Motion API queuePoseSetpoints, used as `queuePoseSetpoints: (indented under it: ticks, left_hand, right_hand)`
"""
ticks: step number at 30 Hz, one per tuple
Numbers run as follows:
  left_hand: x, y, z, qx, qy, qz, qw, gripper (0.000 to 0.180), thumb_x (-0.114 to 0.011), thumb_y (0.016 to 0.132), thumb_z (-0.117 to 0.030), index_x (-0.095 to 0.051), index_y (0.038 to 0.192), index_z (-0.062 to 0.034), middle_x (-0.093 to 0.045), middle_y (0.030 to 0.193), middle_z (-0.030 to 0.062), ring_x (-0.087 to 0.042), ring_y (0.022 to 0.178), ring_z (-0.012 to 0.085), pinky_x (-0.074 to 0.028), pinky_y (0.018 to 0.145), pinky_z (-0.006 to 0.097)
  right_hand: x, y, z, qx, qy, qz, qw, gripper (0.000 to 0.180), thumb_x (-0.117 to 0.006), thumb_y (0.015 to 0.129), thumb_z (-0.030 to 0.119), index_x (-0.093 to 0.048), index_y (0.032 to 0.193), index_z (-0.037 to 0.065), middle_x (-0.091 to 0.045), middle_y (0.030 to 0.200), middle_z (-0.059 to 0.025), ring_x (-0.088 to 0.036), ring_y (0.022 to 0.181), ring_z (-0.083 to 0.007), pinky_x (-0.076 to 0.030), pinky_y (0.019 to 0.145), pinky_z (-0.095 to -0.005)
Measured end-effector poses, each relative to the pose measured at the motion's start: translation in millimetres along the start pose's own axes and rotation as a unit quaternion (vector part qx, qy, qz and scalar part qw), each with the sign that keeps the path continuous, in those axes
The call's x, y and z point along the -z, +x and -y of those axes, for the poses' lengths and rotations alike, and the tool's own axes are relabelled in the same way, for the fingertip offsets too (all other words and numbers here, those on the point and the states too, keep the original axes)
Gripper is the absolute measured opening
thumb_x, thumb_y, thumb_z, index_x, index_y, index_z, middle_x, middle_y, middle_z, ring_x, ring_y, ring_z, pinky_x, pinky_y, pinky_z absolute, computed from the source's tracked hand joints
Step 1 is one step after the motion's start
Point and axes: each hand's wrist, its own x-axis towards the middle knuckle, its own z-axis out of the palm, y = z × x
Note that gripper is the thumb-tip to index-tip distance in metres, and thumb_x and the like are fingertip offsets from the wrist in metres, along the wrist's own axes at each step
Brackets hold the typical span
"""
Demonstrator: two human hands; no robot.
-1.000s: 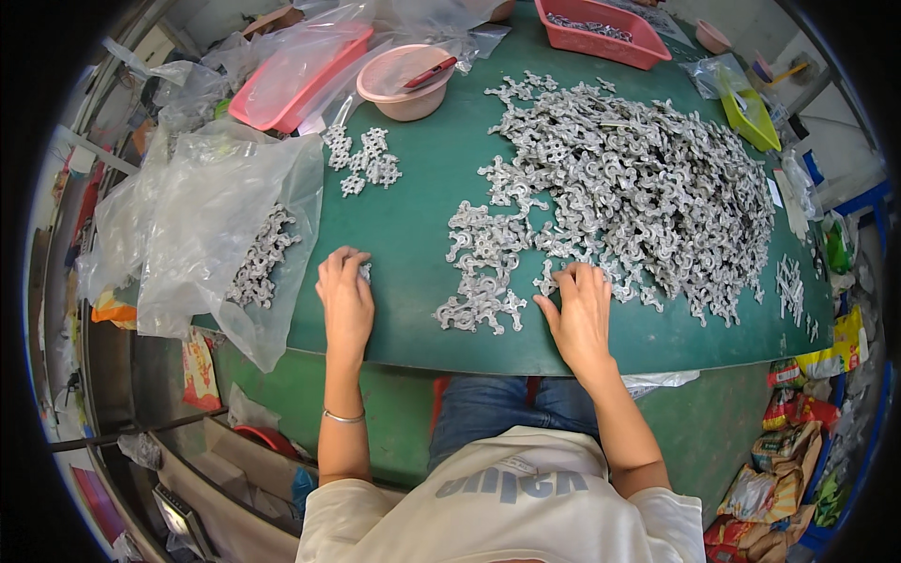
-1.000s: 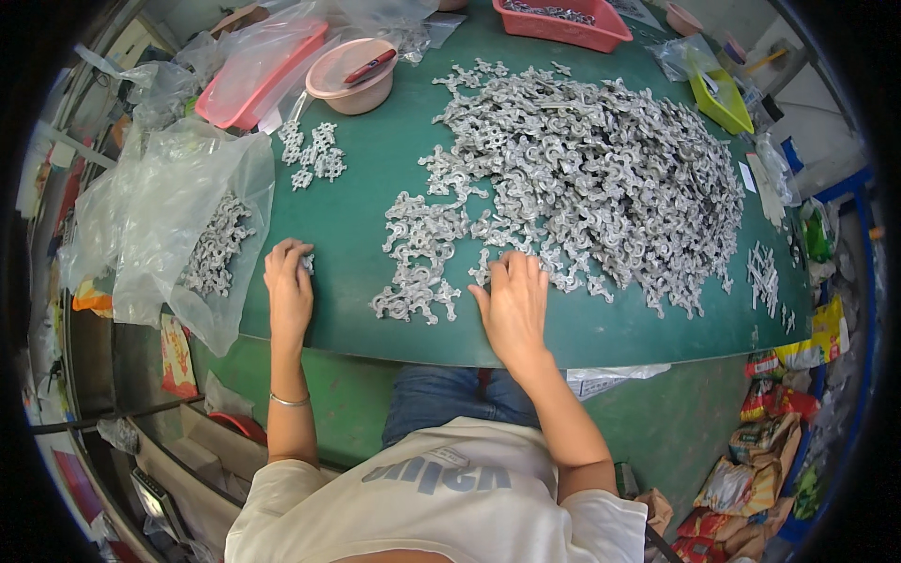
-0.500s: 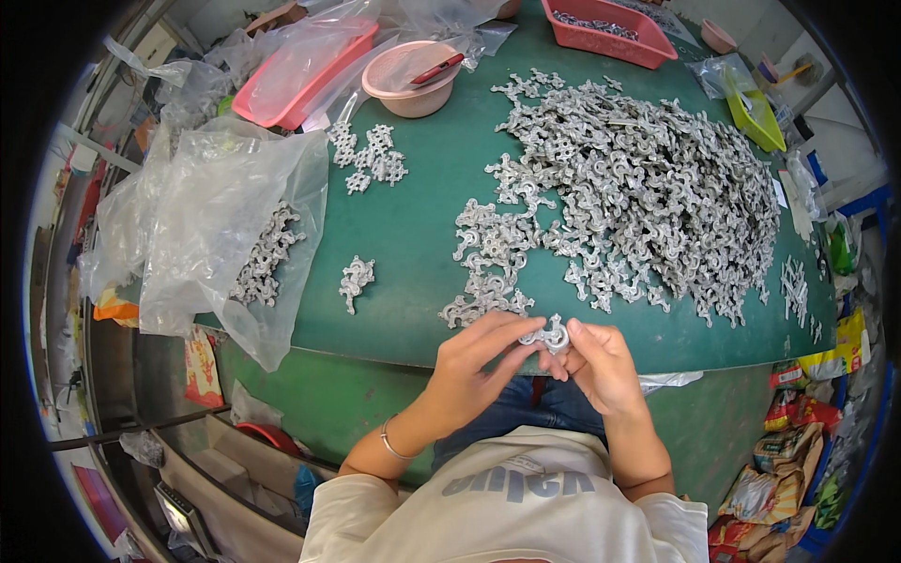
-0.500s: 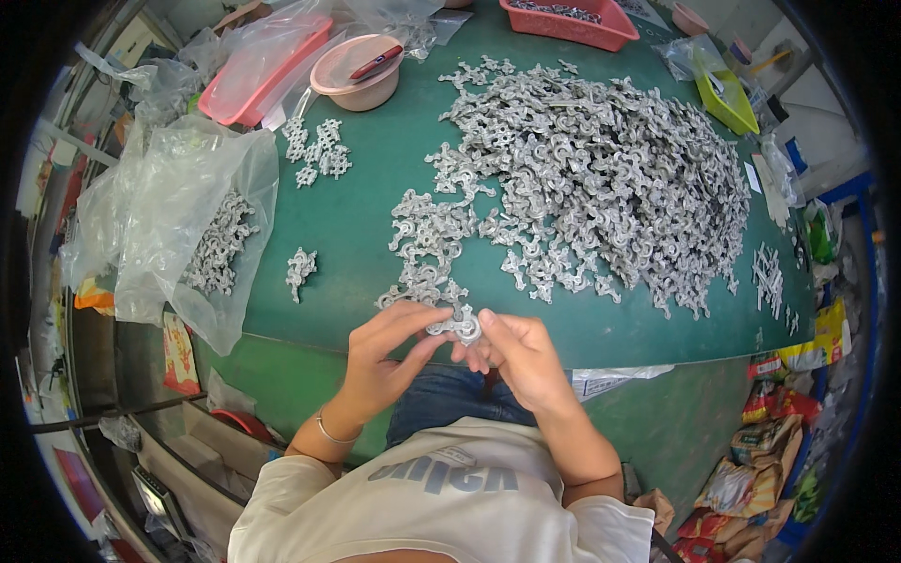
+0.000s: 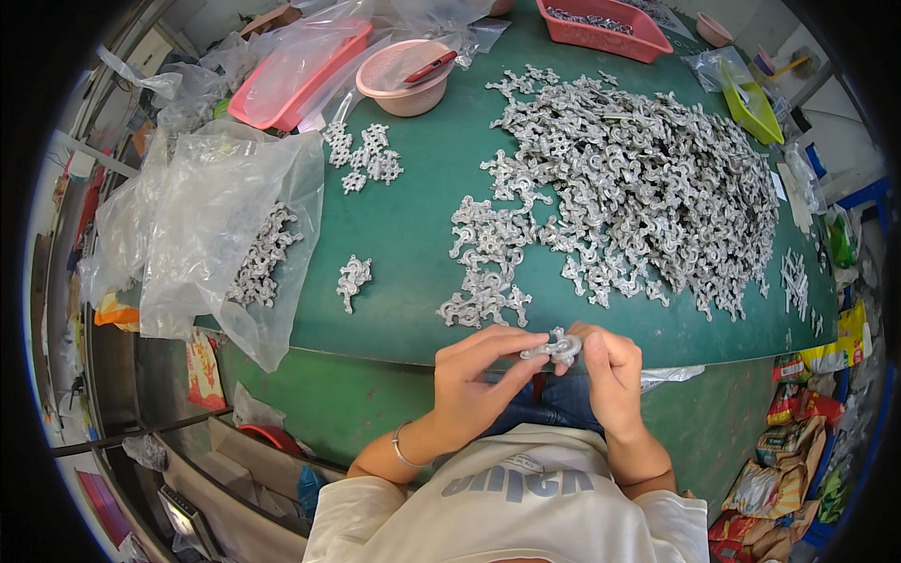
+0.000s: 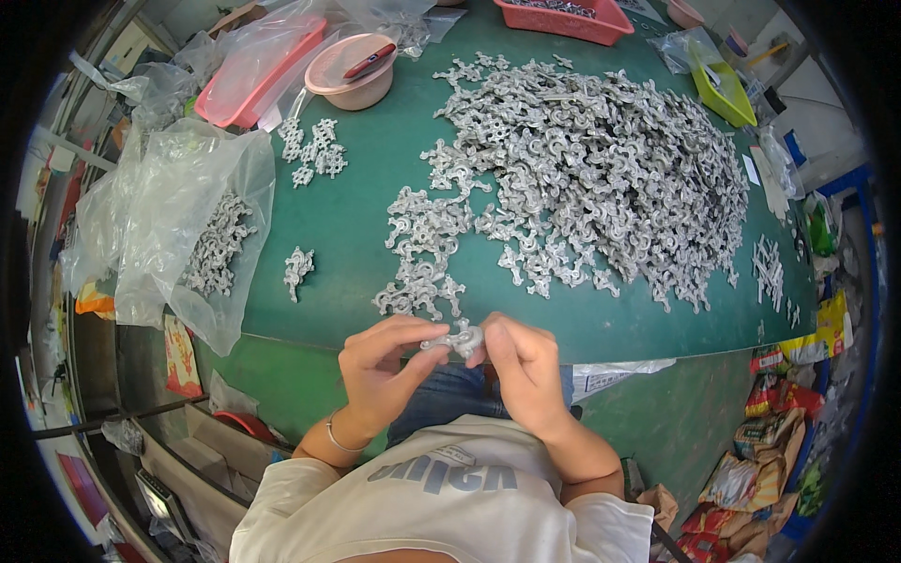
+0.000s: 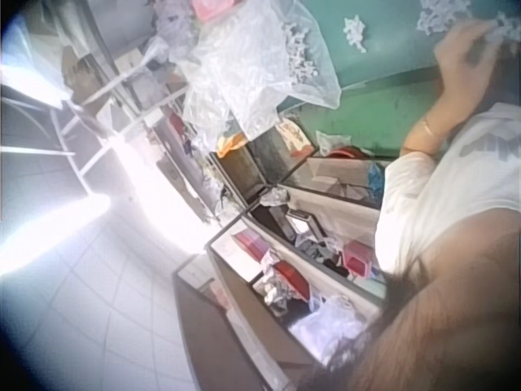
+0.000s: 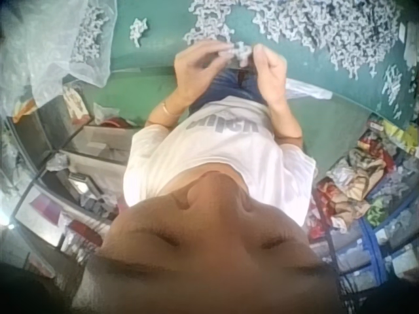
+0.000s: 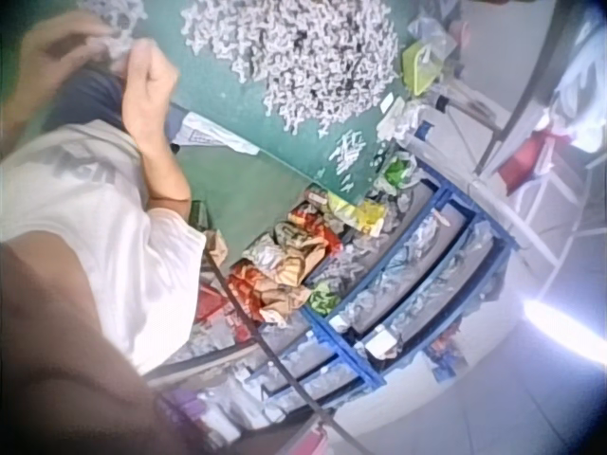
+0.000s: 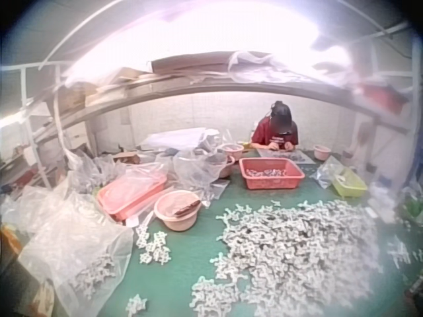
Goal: The person sorts through a large pile of silver-colored, cross-shaped decorative pieces on a green workbench, picking up individual pieces by hand to examine them before placing them into a separate group.
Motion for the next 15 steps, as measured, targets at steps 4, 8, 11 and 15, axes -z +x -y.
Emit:
queuePoseSetpoints:
  ticks: [4,8,11,15]
  left_hand:
    - [0.0,0.6,-1.1,0.137,-0.15,-0.005,0.979,0.01,-0.057,0.077,0.006,-0.061,0.086,0.0078,-0.061,0.076,0.0141,-0.058,0.06,0.016,-0.048,0.054,0.026]
    - [-1.2,-0.5,-2.1,0.206,-0.212,-0.006,0.955,0.008,-0.055,0.08,0.003,-0.061,0.082,0.0078,-0.061,0.071,0.0136,-0.057,0.057,0.0154,-0.046,0.052,0.024]
    - [-2.2,-0.6,-1.2,0.242,-0.238,0.001,0.941,0.01,-0.054,0.081,0.001,-0.061,0.082,0.0075,-0.061,0.07,0.0132,-0.056,0.056,0.0156,-0.045,0.052,0.024]
    - [-1.3,-3.8,2.8,0.25,-0.293,0.017,0.923,0.01,-0.055,0.082,0.0,-0.061,0.086,0.0065,-0.061,0.075,0.0118,-0.056,0.061,0.0139,-0.046,0.055,0.023]
  right_hand:
    - [-11.0,0.2,12.3,0.065,-0.027,-0.081,0.994,0.019,-0.047,0.09,0.011,-0.056,0.079,-0.002,-0.059,0.07,-0.0048,-0.053,0.063,-0.0082,-0.043,0.057,-0.0215]
    - [-5.4,-2.5,14.2,0.008,0.035,-0.07,0.997,0.016,-0.051,0.088,0.01,-0.057,0.091,-0.004,-0.061,0.076,-0.0066,-0.056,0.068,-0.009,-0.045,0.061,-0.0211]
    - [-2.5,-3.3,8.9,0.02,0.051,-0.063,0.996,0.018,-0.052,0.088,0.011,-0.057,0.095,-0.005,-0.062,0.078,-0.0072,-0.056,0.067,-0.009,-0.045,0.061,-0.0212]
    - [-1.9,-3.6,8.9,0.023,0.062,-0.065,0.996,0.019,-0.052,0.088,0.012,-0.058,0.094,-0.005,-0.062,0.079,-0.0077,-0.056,0.068,-0.0087,-0.044,0.06,-0.0211]
